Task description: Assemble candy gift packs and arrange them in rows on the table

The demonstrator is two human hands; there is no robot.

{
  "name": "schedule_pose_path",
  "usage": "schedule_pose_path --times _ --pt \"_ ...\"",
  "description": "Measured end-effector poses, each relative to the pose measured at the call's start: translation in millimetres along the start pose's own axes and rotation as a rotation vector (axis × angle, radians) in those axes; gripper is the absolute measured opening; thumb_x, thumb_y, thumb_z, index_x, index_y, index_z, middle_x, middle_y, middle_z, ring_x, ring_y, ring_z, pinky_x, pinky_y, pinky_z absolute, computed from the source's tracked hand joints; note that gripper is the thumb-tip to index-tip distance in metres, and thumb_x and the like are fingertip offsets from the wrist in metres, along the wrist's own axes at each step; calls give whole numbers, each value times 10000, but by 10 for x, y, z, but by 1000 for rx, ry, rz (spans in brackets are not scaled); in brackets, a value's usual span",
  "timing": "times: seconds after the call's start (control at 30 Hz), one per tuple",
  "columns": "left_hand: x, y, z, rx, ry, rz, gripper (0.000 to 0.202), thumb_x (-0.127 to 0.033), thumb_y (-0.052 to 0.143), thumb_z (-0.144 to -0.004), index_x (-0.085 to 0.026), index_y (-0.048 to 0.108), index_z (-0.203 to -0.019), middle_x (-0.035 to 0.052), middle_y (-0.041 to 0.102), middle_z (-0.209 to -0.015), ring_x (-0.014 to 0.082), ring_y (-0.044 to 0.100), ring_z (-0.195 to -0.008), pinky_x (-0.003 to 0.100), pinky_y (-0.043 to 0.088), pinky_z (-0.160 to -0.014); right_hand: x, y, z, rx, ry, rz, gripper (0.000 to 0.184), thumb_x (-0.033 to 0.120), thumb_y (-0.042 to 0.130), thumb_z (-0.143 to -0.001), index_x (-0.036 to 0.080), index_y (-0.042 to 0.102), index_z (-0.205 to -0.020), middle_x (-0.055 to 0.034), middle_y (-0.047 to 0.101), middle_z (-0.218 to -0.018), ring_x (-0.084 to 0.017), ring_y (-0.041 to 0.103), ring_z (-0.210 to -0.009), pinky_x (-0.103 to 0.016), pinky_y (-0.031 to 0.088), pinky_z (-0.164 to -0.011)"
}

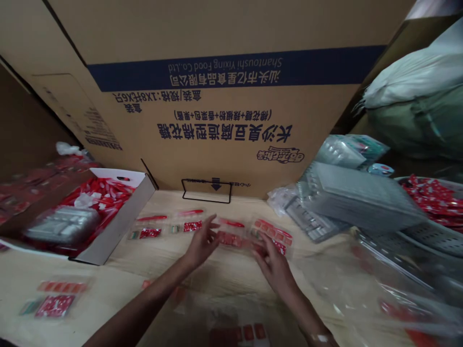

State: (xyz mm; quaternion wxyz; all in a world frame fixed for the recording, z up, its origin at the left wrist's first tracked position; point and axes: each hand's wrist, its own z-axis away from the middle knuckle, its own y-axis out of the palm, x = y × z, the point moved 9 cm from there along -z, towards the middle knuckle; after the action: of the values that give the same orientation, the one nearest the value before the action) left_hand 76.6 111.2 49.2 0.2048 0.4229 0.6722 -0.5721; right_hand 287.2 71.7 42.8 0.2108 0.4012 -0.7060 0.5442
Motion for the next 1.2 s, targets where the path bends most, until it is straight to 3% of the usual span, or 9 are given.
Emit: schedule_pose_path --times 0.13,0.3,0.5,0.63,0.73,0.83,0.97,1.1,1.2 --pt "401 -78 -408 92 -263 -306 490 -172 550 -827 -128 451 -1305 101 683 -1014 149 665 -766 260 537 -674 -194 371 -619 62 154 98 457 190 507 -841 116 480 -1291 -137 663 -1022 -235 653 -866 -382 546 -783" --pt "398 112 -500 245 -229 -519 316 -97 486 -827 -119 600 -1122 132 666 -1060 196 668 -878 319 524 -803 -14 516 -660 156 -68 449 285 154 537 -845 126 614 -1118 -207 491 -1339 -322 429 -1268 -525 365 -1041" --pt "289 197 -397 315 -227 -573 276 -19 449 -805 -95 633 -996 170 626 -1115 224 650 -952 340 517 -847 123 795 -533 452 -176 345 512 327 777 -702 166 593 -1153 -150 434 -1424 -309 365 -1323 -498 318 -1087" --pt "250 -139 -140 186 -169 -680 251 -147 542 -829 -152 621 -1068 136 600 -1202 256 561 -1106 398 463 -946 21 772 -635 393 -202 365 466 285 750 -728 160 594 -1148 -163 465 -1382 -318 400 -1289 -503 367 -1044" --pt "397 -300 121 223 -220 -775 235 -210 558 -835 -162 628 -1053 124 625 -1177 272 553 -1097 439 435 -955 83 584 -601 259 -251 372 316 236 630 -823 142 598 -1124 -163 512 -1310 -305 429 -1251 -498 385 -1022" --pt "486 -241 245 305 -158 -757 303 -229 547 -846 -155 597 -1136 113 602 -1247 258 525 -1156 418 387 -1015 306 390 -259 254 -312 314 184 177 495 -899 160 627 -1026 -118 604 -1143 -253 514 -1131 -433 425 -965" --pt "511 -156 251 295 -120 -754 279 -200 509 -858 -168 614 -1114 97 600 -1259 260 527 -1152 409 393 -1000 635 262 664 457 -337 187 216 180 450 -938 201 622 -809 -27 617 -783 -161 562 -763 -298 473 -731" --pt "342 -91 297 294 -142 -818 251 -159 442 -879 -154 670 -984 108 654 -1124 274 577 -1033 414 444 -900 658 40 1489 354 -300 229 171 175 449 -927 218 614 -913 -33 619 -847 -167 574 -791 -296 484 -718" --pt "91 152 440 393 -112 -821 251 -140 449 -870 -147 684 -957 122 657 -1080 273 581 -1003 407 464 -859 504 -94 1784 273 -256 312 158 207 445 -929 217 595 -976 -52 626 -909 -179 592 -819 -318 505 -730"
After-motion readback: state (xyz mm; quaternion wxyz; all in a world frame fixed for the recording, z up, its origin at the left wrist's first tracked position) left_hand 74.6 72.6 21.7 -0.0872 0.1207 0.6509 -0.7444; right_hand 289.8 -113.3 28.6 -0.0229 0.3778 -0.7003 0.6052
